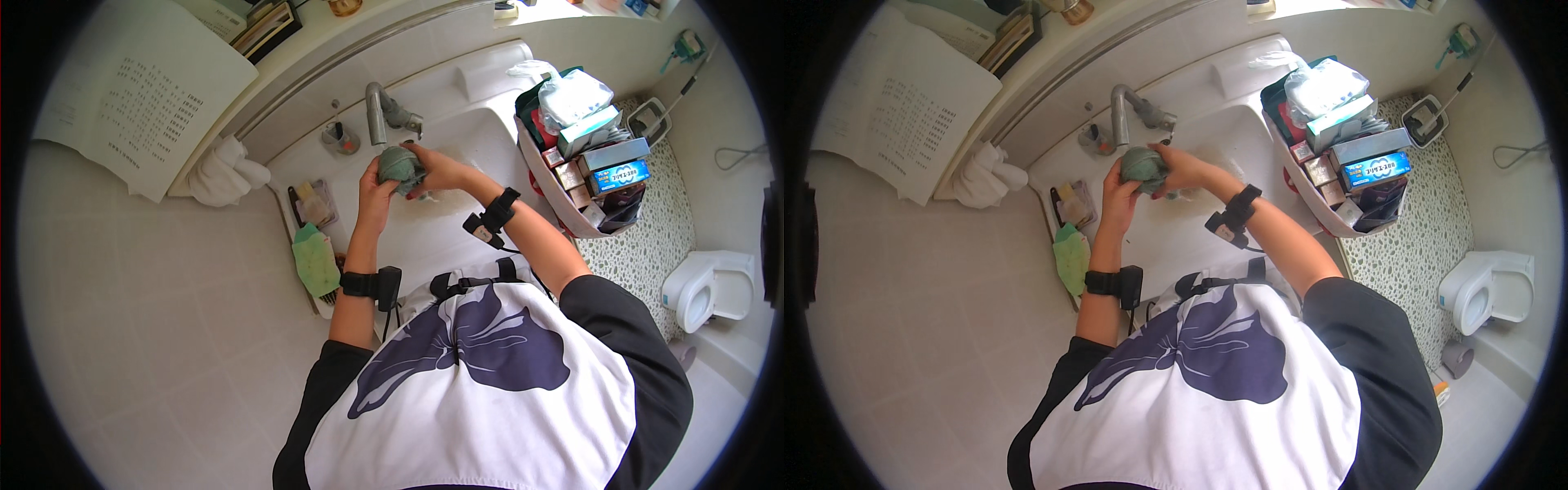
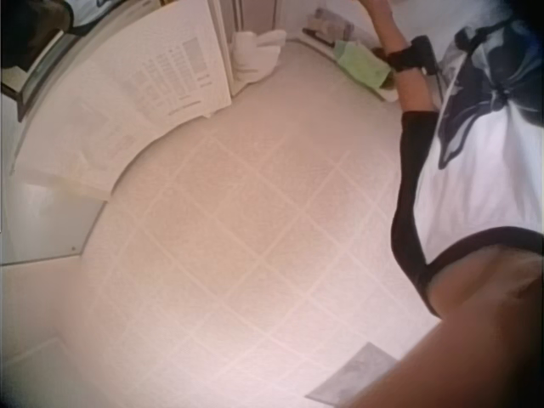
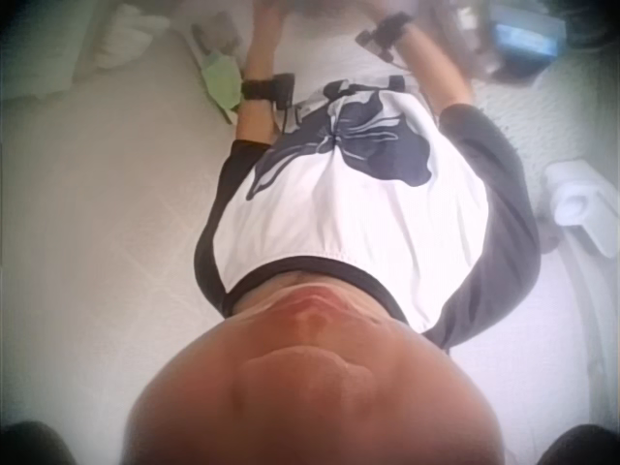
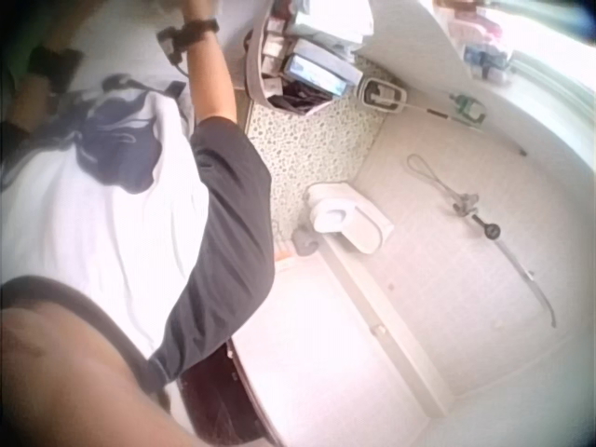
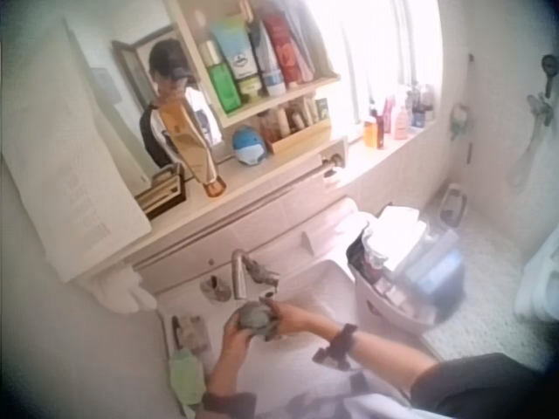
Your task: The person rinses a cloth under a running faucet in a bathroom sink, wrings it out, and then wipes the interior surface of a nearby glass cabinet door.
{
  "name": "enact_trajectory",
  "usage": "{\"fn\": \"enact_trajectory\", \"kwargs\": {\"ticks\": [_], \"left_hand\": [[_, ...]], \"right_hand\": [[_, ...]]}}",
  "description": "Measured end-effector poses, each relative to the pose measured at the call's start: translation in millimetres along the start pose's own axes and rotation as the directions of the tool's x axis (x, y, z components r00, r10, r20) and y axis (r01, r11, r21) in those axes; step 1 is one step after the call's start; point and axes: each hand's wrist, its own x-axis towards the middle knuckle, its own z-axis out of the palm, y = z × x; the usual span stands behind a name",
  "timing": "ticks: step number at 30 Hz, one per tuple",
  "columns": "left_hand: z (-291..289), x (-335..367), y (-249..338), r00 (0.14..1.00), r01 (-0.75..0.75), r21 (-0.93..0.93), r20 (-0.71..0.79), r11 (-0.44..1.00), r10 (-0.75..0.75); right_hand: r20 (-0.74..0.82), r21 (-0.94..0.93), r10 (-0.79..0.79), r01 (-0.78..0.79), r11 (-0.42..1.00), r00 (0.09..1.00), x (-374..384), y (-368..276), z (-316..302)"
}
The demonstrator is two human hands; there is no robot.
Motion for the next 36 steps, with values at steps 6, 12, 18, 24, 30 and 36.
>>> {"fn": "enact_trajectory", "kwargs": {"ticks": [6,12,18,24,30,36], "left_hand": [[3,1,15,0.987,-0.155,0.520,0.110,0.840,0.114],[6,-7,14,0.980,-0.199,0.463,0.066,0.864,0.190],[1,-10,12,0.977,-0.193,0.339,-0.019,0.921,0.211],[5,-13,-4,0.891,-0.212,0.324,-0.324,0.922,0.319],[-9,-11,-14,0.948,-0.241,-0.047,-0.223,0.969,0.225],[-13,-17,-14,0.949,-0.207,-0.115,-0.264,0.972,0.171]], "right_hand": [[-0.294,0.277,-0.179,0.263,0.924,0.939,2,-19,17],[-0.052,0.462,-0.178,0.182,0.868,0.983,15,-1,24],[-0.096,0.550,-0.260,0.269,0.791,0.961,23,2,36],[-0.153,0.298,-0.100,0.142,0.944,0.983,20,10,45],[-0.148,0.403,0.011,0.050,0.914,0.989,28,44,62],[-0.036,0.302,0.144,-0.126,0.945,0.989,23,48,63]]}}
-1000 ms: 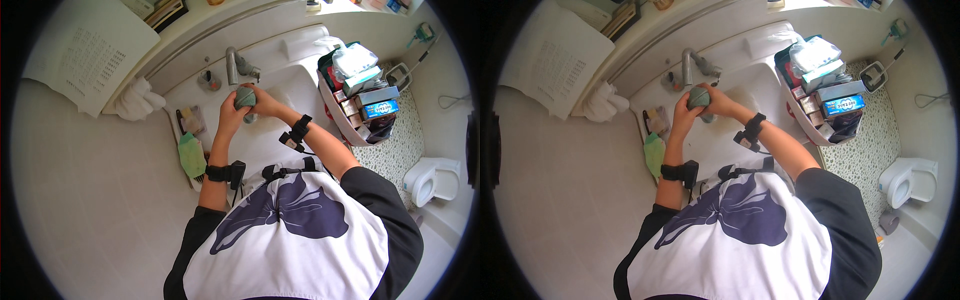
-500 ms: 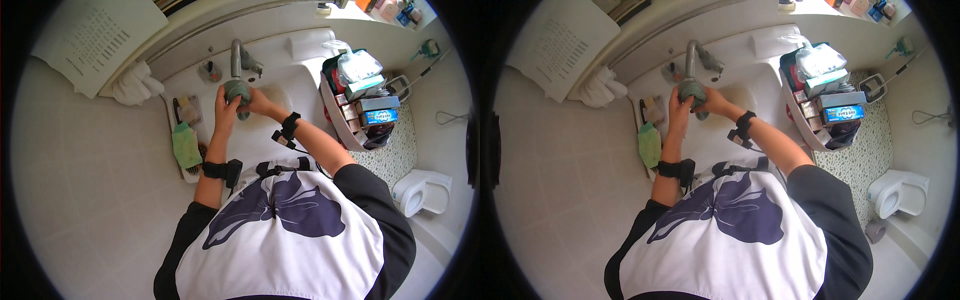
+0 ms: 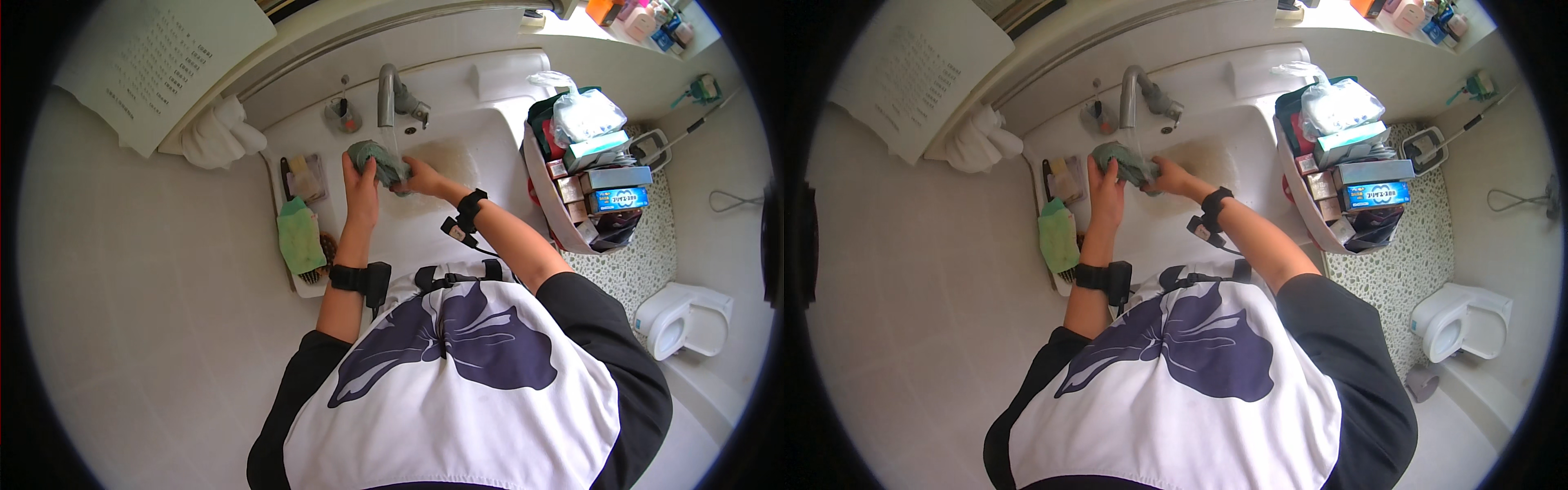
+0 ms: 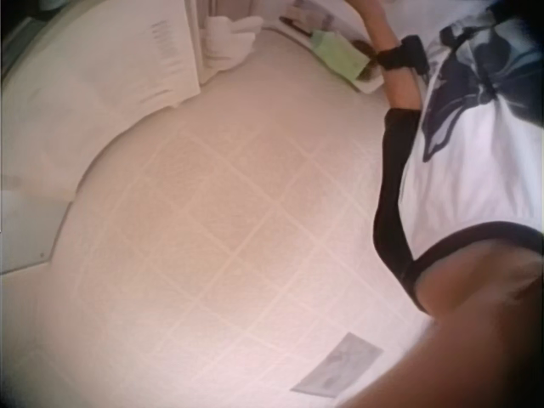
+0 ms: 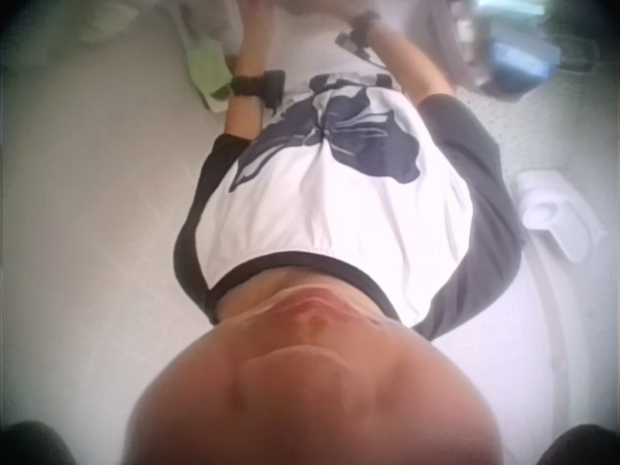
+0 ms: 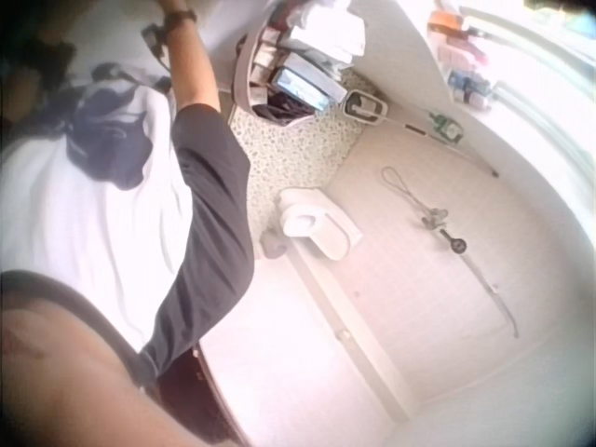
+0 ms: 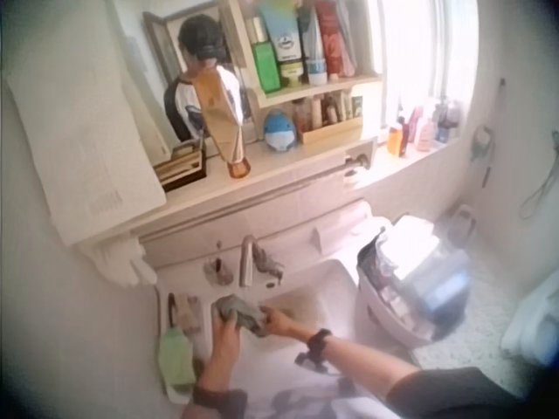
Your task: The person rinses a cloth under a running faucet in a bathroom sink, wrings it out, and then wipes the interior surface of a nearby glass cabinet door.
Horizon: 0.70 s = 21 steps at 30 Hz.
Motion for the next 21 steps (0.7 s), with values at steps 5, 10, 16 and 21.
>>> {"fn": "enact_trajectory", "kwargs": {"ticks": [5,10,16,21], "left_hand": [[-9,-2,-3,1.000,0.009,-0.010,0.027,1.000,-0.008],[-11,-9,8,0.994,-0.032,0.019,0.102,0.999,0.030],[-20,-26,22,1.000,-0.020,0.050,-0.016,0.999,0.021],[-36,-37,23,0.999,-0.035,0.099,-0.022,0.994,0.038]], "right_hand": [[0.084,-0.216,0.368,-0.343,0.914,0.926,14,18,-35],[-0.143,0.631,0.203,-0.069,0.773,0.969,29,-2,-77],[-0.051,0.689,0.207,-0.116,0.716,0.977,38,-19,-84],[-0.055,0.694,0.286,-0.169,0.700,0.957,52,-28,-83]]}}
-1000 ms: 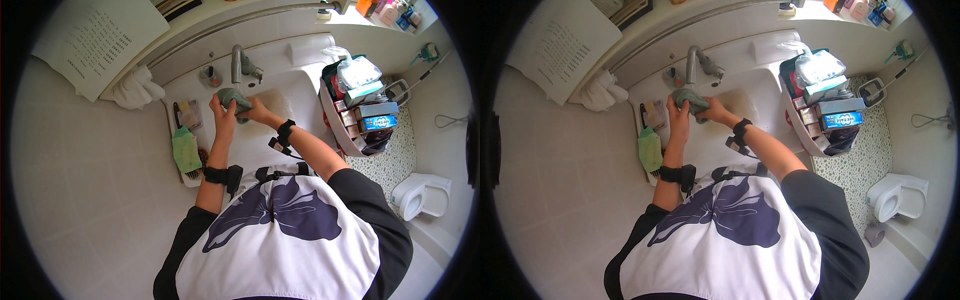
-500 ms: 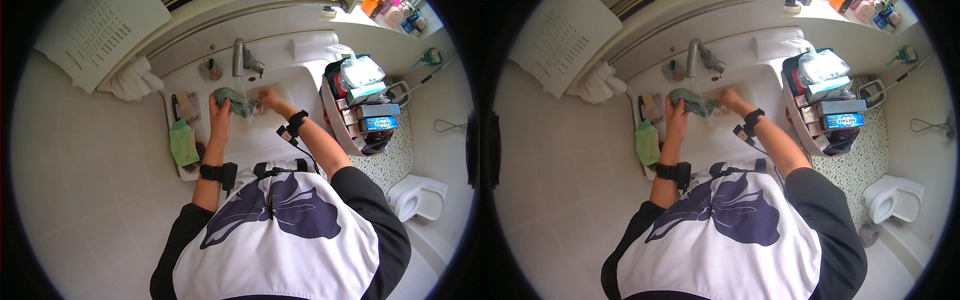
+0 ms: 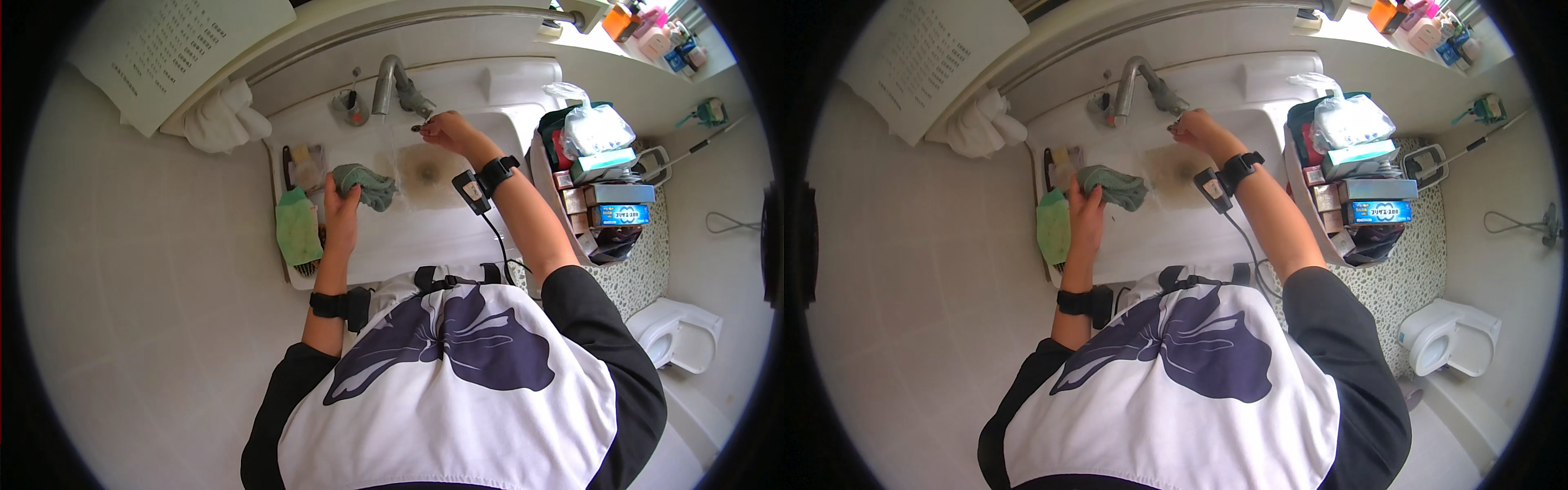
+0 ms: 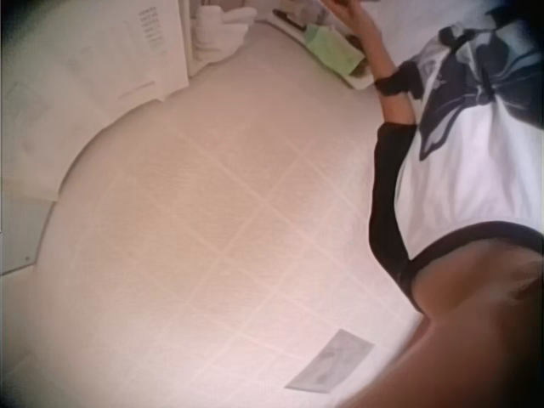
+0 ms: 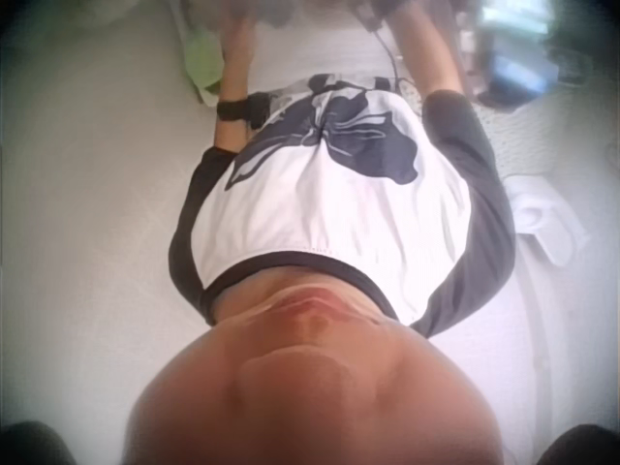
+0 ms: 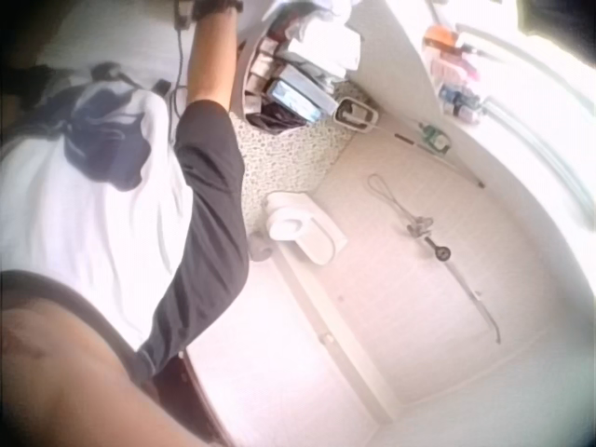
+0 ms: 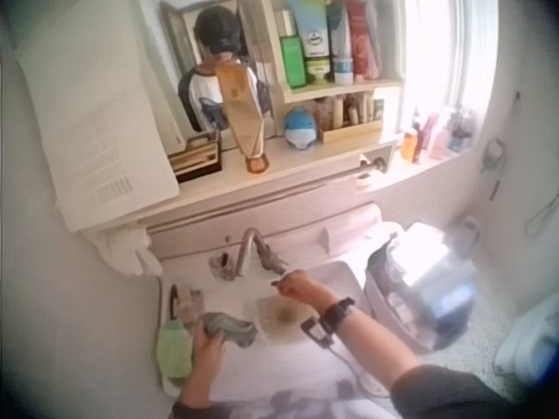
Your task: The person rinses a cloth under a running faucet in a bathroom sink, wrings it out, and then wipes the interior surface of a nearby glass cabinet door.
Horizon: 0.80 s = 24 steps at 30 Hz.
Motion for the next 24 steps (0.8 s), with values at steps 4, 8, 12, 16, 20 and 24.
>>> {"fn": "enact_trajectory", "kwargs": {"ticks": [4,8,12,16,20,24], "left_hand": [[-17,-6,-4,1.000,-0.010,0.018,0.002,1.000,0.010],[-15,-4,0,0.999,0.007,0.081,-0.043,0.997,-0.004],[-21,15,13,0.984,-0.083,0.290,0.175,0.953,0.032],[-7,41,27,0.970,-0.062,0.331,0.242,0.942,-0.021],[-6,56,38,0.968,-0.072,0.305,0.251,0.950,-0.007],[18,83,41,0.920,-0.083,0.217,0.392,0.973,-0.009]], "right_hand": [[-0.031,-0.087,0.100,-0.102,0.991,0.995,8,-6,14],[0.242,-0.547,-0.095,0.216,0.809,0.966,56,8,-31],[0.413,-0.715,-0.176,0.438,0.545,0.893,66,9,-27],[0.423,-0.737,-0.207,0.468,0.487,0.882,66,1,-24],[0.481,-0.860,-0.252,0.507,0.049,0.840,-2,-33,31],[0.461,-0.857,-0.329,0.509,0.073,0.824,7,-37,10]]}}
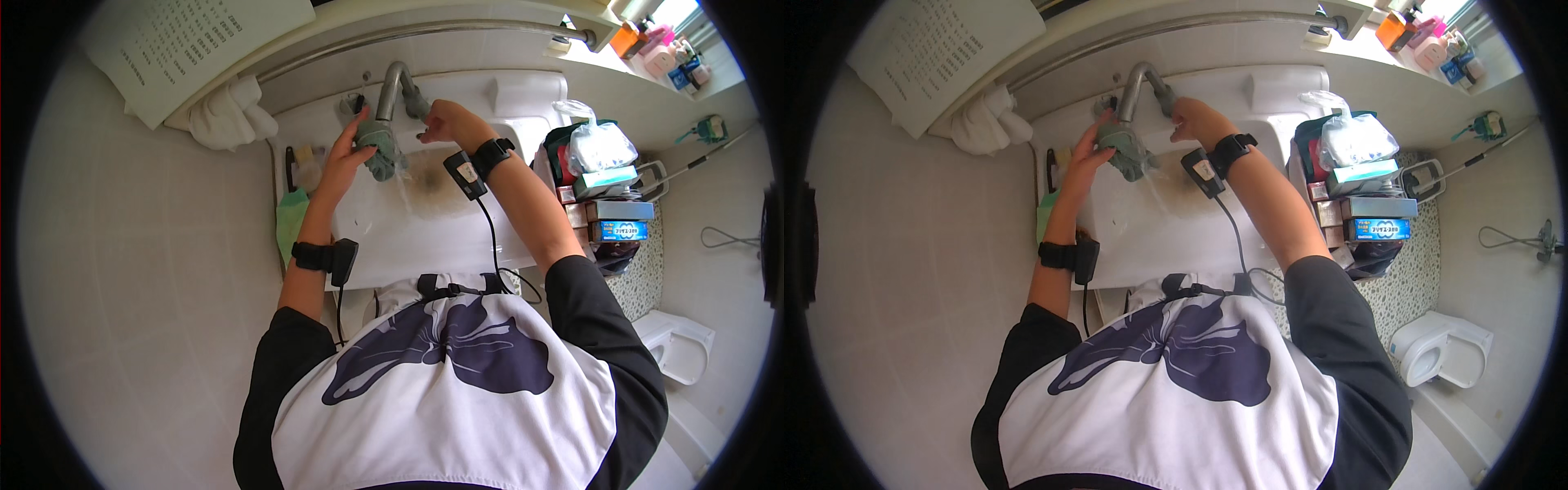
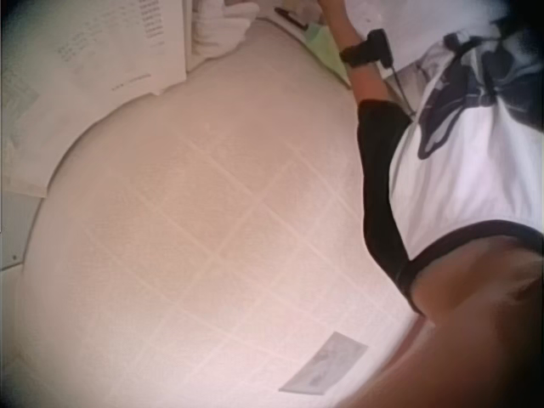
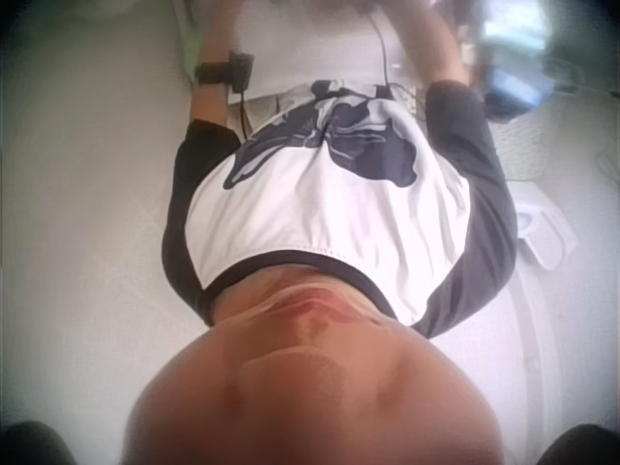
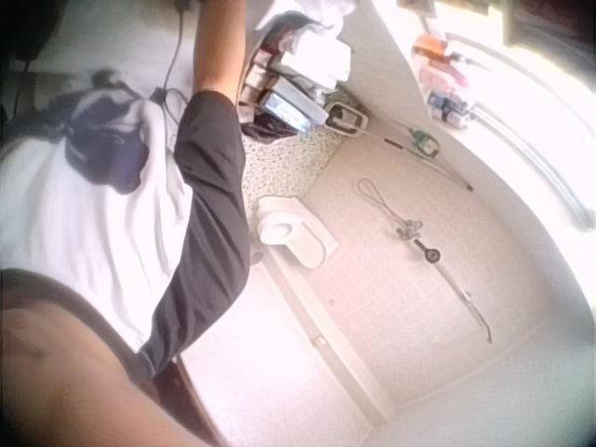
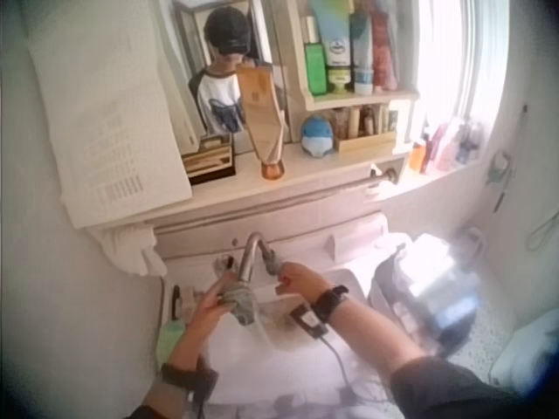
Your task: The person rinses a cloth under a running faucet in a bathroom sink, wrings it out, and then wipes the interior surface of a nearby glass cabinet door.
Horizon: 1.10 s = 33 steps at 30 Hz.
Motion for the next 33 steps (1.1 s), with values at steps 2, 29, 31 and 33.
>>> {"fn": "enact_trajectory", "kwargs": {"ticks": [2,29,31,33], "left_hand": [[-4,8,-4,0.999,0.037,0.057,0.025,0.998,-0.038],[2,9,-5,0.985,0.071,0.146,0.148,0.987,-0.093],[-1,2,-1,0.987,0.065,0.189,0.132,0.980,-0.091],[5,-8,9,0.997,-0.002,0.399,0.068,0.917,-0.028]], "right_hand": [[-0.005,0.102,0.069,-0.068,0.992,0.998,-3,-7,-2],[0.670,0.720,0.416,-0.675,-0.162,0.615,9,-3,-18],[0.680,0.705,0.435,-0.688,-0.170,0.590,3,-5,-5],[0.409,0.791,0.547,-0.583,0.186,0.730,-20,-15,5]]}}
